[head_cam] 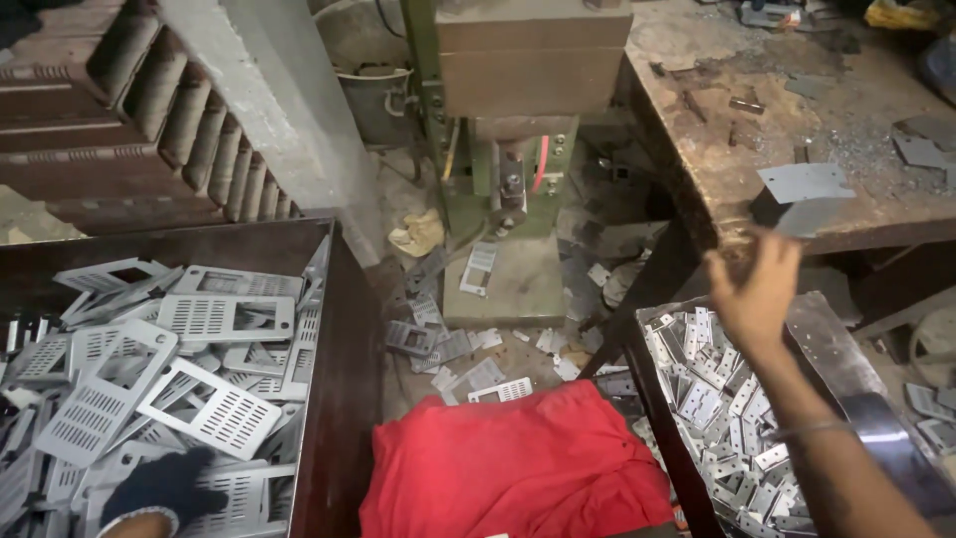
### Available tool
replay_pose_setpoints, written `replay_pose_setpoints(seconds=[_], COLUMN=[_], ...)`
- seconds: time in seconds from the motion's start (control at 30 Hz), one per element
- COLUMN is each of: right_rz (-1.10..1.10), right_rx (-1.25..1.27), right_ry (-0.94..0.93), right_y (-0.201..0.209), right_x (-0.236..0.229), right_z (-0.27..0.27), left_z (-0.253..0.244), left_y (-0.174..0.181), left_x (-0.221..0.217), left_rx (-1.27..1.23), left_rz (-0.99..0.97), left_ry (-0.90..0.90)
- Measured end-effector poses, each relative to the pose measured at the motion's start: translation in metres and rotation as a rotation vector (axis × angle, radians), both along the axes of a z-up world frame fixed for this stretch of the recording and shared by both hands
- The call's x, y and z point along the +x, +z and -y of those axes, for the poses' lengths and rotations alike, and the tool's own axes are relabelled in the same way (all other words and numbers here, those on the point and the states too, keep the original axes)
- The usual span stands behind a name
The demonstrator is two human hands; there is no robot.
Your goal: The worker picks up metal plates and positions them into a stamping machine to punch slots or patterns into them.
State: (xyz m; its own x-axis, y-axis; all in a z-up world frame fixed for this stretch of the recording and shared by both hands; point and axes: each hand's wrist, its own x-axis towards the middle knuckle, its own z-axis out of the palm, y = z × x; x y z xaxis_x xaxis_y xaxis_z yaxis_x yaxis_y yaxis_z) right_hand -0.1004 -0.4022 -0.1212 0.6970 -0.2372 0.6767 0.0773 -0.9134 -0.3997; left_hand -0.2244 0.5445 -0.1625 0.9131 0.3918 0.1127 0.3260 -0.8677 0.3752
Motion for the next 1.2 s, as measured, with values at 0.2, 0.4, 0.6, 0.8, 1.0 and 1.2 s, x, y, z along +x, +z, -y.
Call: replay_pose_setpoints(seconds=[0.2,0.4,0.6,0.8,1.0,1.2], right_rz=[-0.454,-0.172,0.106,-0.057,-0.731,-0.803], right_rx=[-0.039,0.096,-0.123,-0.119,1.357,1.407], right_ry=[0.008,0.176,0.745,0.92,0.819,0.861], right_y=[-0.087,-0.041,0.097,0.065,0.077,0.059], right_x=[-0.034,-0.058,-0.081,-0.059,-0.039,-0.033], right_z=[0.005,-0.089,-0.222,-0.242,-0.235,-0.221], left_z=[0.202,0.3,0.404,0.469,0.459,0.51], left_y=[0.107,0.169,0.133,0.174,0.147,0.115], left_x=[-0.001,-0.005,0.053,0.058,0.087,0.075], left_rx=[-0.072,-0.6,-1.526,-1.576,-1.389,-1.508], left_rz=[-0.096,0.249,0.169,-0.185,-0.007,-0.267], left_ry=[0.042,0.127,-0.186,-0.153,-0.167,-0.499])
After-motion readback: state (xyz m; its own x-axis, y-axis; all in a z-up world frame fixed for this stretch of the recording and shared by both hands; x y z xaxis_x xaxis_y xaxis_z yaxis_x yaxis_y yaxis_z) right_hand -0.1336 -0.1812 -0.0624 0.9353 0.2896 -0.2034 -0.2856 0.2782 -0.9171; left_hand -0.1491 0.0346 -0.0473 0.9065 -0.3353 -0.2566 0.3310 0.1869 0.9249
